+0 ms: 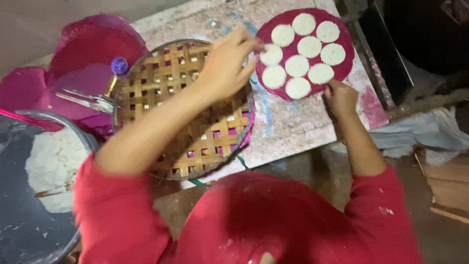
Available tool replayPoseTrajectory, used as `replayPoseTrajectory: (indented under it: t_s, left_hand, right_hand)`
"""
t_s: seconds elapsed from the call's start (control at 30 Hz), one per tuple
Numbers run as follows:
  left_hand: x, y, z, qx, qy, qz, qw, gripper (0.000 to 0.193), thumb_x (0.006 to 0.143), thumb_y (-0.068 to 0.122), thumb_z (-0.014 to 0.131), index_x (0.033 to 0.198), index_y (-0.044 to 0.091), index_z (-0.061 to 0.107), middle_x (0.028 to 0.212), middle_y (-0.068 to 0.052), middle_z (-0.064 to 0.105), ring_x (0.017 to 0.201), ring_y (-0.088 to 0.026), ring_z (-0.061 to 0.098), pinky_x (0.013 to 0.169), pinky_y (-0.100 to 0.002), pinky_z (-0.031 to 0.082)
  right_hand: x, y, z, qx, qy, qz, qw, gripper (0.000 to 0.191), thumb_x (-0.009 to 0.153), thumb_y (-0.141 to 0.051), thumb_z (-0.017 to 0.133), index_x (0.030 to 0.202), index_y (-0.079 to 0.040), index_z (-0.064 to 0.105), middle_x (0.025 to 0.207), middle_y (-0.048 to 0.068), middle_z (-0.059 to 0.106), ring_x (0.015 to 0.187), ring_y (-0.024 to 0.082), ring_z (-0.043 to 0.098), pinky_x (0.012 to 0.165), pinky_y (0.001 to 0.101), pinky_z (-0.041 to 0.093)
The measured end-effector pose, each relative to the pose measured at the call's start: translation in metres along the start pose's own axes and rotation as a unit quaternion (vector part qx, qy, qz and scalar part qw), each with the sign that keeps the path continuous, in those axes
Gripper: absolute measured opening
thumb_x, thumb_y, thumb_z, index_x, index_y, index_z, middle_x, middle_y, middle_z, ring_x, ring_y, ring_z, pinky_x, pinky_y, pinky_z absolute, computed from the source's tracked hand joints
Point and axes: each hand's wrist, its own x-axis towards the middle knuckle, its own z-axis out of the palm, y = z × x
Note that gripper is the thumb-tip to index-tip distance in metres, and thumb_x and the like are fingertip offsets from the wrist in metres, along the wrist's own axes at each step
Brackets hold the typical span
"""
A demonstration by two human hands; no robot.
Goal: The person presses dough with a wooden hand press to form round patterned discs, transfers the formed discs onto round magenta trays, and reloads the press with more dough from a large basin, repeating the cycle. They also handle a woven bamboo lid and a small ring cutter while arranging the discs.
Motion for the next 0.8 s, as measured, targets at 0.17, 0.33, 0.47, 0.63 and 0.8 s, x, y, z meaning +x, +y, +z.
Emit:
replayPoseTrajectory:
  t_s: [0.17,0.33,0.47,0.63,0.8]
  left_hand:
    - [0.150,-0.003,0.126,0.075,-0.220,-0.113,0.966,0.028,0.092,0.020,0.064,0.117,0.009,0.069,0.124,-0.022,0.067,0.116,-0.040,0.063,0.095,-0.051,0.052]
    - [0.182,0.005,0.207,0.026,-0.179,-0.304,0.935,0.031,0.093,0.018,0.061,0.121,0.008,0.071,0.135,-0.023,0.063,0.122,-0.039,0.064,0.101,-0.045,0.053]
    - [0.154,0.001,0.242,0.042,-0.175,-0.457,0.871,0.033,0.095,0.021,0.058,0.125,0.011,0.069,0.138,-0.017,0.062,0.126,-0.036,0.061,0.104,-0.046,0.050]
    - [0.130,-0.015,0.249,0.069,-0.154,-0.536,0.827,0.036,0.098,0.025,0.055,0.130,0.014,0.068,0.141,-0.010,0.061,0.131,-0.033,0.057,0.108,-0.047,0.047]
    - [0.136,-0.025,0.244,0.097,-0.211,-0.517,0.824,0.035,0.099,0.025,0.054,0.129,0.017,0.071,0.140,-0.006,0.065,0.132,-0.029,0.059,0.107,-0.047,0.049]
  right_hand:
    - [-0.075,0.067,-0.036,0.059,0.038,0.101,0.992,0.012,0.099,-0.008,0.073,0.110,-0.005,0.076,0.094,0.019,0.072,0.083,0.031,0.072,0.073,0.0402,0.055]
    - [-0.110,0.092,-0.043,0.220,0.074,0.216,0.948,0.010,0.102,0.000,0.066,0.108,0.001,0.073,0.093,0.010,0.073,0.081,0.014,0.065,0.070,0.0284,0.051]
    - [-0.106,0.091,-0.039,0.482,0.139,0.367,0.784,0.013,0.096,-0.005,0.067,0.110,-0.007,0.067,0.089,0.002,0.068,0.068,0.009,0.059,0.058,0.0243,0.049]
    - [-0.092,0.087,-0.035,0.381,0.144,0.385,0.828,0.011,0.095,-0.001,0.074,0.103,0.000,0.067,0.096,0.006,0.073,0.084,0.011,0.064,0.072,0.0247,0.052]
    - [-0.078,0.086,-0.039,0.150,0.183,0.267,0.934,0.005,0.095,0.003,0.065,0.100,0.002,0.065,0.089,0.014,0.069,0.082,0.020,0.069,0.076,0.0328,0.056]
